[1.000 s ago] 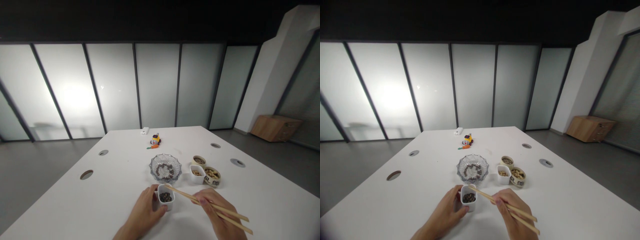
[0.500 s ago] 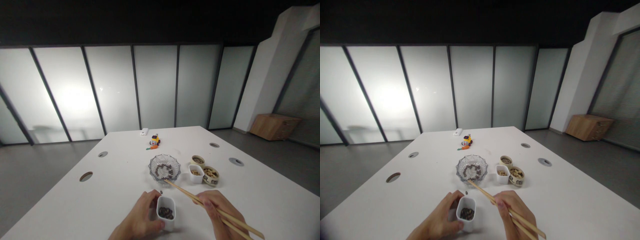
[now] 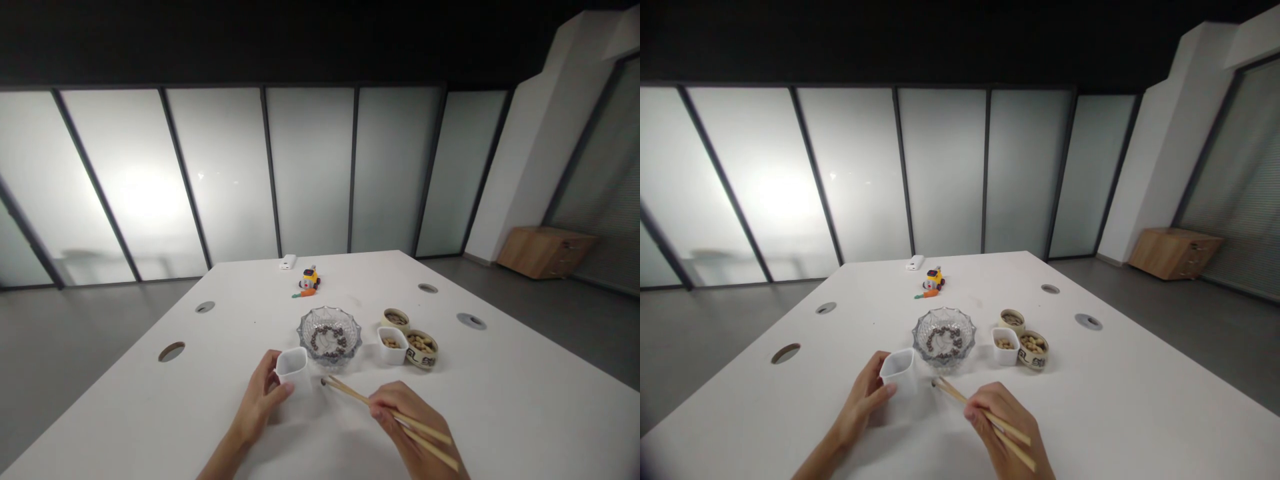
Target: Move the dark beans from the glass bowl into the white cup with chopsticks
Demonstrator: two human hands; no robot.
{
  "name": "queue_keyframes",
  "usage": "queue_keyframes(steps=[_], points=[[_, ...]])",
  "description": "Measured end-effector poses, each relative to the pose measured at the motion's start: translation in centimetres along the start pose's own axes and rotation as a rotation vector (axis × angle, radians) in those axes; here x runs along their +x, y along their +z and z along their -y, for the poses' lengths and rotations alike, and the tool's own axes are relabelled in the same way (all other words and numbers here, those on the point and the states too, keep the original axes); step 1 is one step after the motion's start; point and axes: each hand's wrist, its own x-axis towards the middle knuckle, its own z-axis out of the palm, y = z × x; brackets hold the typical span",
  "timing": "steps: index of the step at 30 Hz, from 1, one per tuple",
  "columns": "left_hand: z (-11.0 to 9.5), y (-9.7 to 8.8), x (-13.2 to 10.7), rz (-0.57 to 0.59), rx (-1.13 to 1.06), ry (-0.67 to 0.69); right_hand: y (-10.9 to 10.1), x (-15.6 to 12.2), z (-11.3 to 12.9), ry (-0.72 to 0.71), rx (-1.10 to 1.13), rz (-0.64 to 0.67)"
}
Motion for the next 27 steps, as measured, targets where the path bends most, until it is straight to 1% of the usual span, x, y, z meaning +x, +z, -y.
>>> queue_keyframes(steps=[2,8,16,19,22,27], points=[[0.1,0.0,0.0,-0.007,0.055,-0.003,0.1,0.0,-0.1,0.02,0.01,0.004],[0.6,0.3,0.3,0.034,0.155,-0.02,0.5,-0.3,-0.7,0.063,0.038,0.026],[-0.4,0.6,0.1,0.084,0.229,-0.02,0.7,-0.5,-0.9,0.023,0.043,0.088],[-0.4,0.6,0.2,0.097,0.242,-0.006,0.6,-0.4,-0.9,0.008,0.029,0.056],[0.1,0.4,0.3,0.077,0.218,-0.004,0.5,-0.4,-0.9,0.023,0.037,0.01],[0.7,0.2,0.4,0.051,0.146,-0.033,1.0,-0.6,-1.1,0.051,0.082,0.057]])
